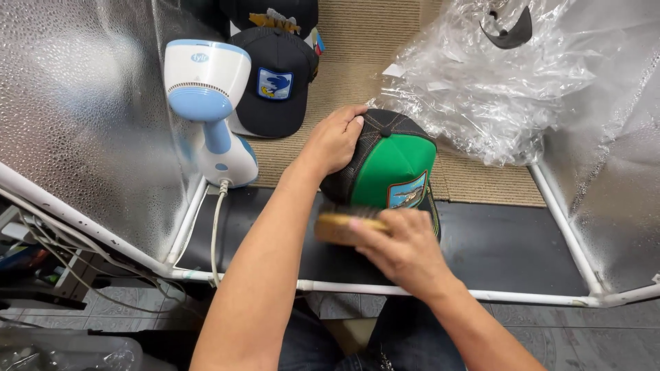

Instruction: Brushing a trucker hat with a wooden brush to remove lint or dust as part of a cleaning or quality control process.

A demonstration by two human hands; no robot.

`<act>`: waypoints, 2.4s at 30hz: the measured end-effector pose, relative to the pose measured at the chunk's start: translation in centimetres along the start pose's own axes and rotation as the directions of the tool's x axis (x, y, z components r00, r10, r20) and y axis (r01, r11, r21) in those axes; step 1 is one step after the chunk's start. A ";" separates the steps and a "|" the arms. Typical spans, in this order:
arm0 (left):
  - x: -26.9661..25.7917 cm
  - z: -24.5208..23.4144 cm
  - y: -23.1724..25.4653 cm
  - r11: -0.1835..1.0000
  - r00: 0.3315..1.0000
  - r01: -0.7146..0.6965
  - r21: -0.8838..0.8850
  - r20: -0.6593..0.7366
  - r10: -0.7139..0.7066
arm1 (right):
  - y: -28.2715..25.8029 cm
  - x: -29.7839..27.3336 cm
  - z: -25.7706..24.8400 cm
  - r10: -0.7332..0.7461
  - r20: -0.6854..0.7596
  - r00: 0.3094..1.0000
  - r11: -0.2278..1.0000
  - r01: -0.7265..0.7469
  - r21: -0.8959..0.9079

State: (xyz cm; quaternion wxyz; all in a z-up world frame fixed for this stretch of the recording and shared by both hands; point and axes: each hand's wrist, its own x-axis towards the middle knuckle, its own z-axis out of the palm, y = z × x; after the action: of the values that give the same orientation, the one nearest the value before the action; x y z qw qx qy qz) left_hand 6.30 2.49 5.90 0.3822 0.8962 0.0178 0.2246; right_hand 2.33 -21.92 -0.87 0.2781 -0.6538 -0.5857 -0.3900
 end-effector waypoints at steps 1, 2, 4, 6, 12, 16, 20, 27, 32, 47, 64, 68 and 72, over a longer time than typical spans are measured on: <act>0.0 0.1 -0.2 1.000 1.000 -0.002 -0.004 0.007 0.002 | 0.3 -0.3 0.1 0.006 0.003 1.000 1.000 -0.006 -0.005; -0.1 0.2 -0.5 1.000 1.000 -0.011 -0.002 0.001 0.011 | 0.6 -0.5 0.1 0.014 -0.020 1.000 1.000 -0.014 0.000; 0.3 0.0 -0.8 1.000 0.999 -0.027 0.006 -0.022 0.027 | 2.8 -0.7 -0.1 0.004 -0.051 0.999 1.000 -0.004 0.006; 0.2 0.1 -1.0 0.998 0.998 -0.062 0.008 -0.022 0.062 | 5.4 -1.8 -1.0 0.013 -0.057 0.998 1.000 -0.012 0.027; 0.2 0.3 -1.1 0.998 0.999 -0.045 0.044 -0.020 0.046 | 13.8 -7.1 -5.0 0.271 -0.190 0.944 0.934 -0.305 -0.187; 0.2 -0.2 -0.6 0.998 0.999 -0.033 0.055 -0.023 0.034 | 9.0 -3.5 -4.8 0.261 -0.171 0.950 0.965 -0.259 0.033; 0.2 0.5 -1.1 0.999 0.999 -0.034 0.029 -0.013 0.034 | 4.1 0.3 -4.1 -0.084 0.043 0.996 0.996 0.084 -0.003; -0.1 0.2 -0.3 1.000 1.000 0.011 0.020 -0.005 -0.011 | 14.5 -7.1 -6.7 0.301 0.088 0.949 0.950 -0.291 -0.116; 0.5 -0.1 -0.4 0.999 0.999 0.032 0.037 -0.032 -0.031 | 10.1 -3.7 -6.7 0.356 -0.166 0.919 0.930 -0.366 -0.030; -0.5 -0.2 -0.3 1.000 0.998 -0.002 0.014 -0.056 0.003 | 7.6 0.5 -2.5 0.566 -0.040 0.824 0.819 -0.556 0.139; -0.2 1.1 -0.4 1.000 0.999 0.028 -0.009 -0.028 -0.029 | -3.1 -7.9 -5.9 0.217 0.335 0.917 0.960 -0.262 0.094; 0.0 0.7 -1.1 1.000 0.995 0.004 -0.019 -0.096 -0.006 | -0.7 -7.9 -5.4 0.466 0.109 0.878 0.883 -0.469 0.006; 0.2 1.0 -1.0 0.999 0.997 0.035 -0.035 -0.066 -0.037 | -2.1 -6.4 -5.4 0.147 0.336 0.931 0.977 -0.189 0.096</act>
State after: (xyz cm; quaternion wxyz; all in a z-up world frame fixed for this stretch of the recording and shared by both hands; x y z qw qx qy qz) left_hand 7.06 2.57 4.71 0.4003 0.8812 0.0432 0.2477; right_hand -0.77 -29.55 -3.52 0.2505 -0.7381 -0.5891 -0.2132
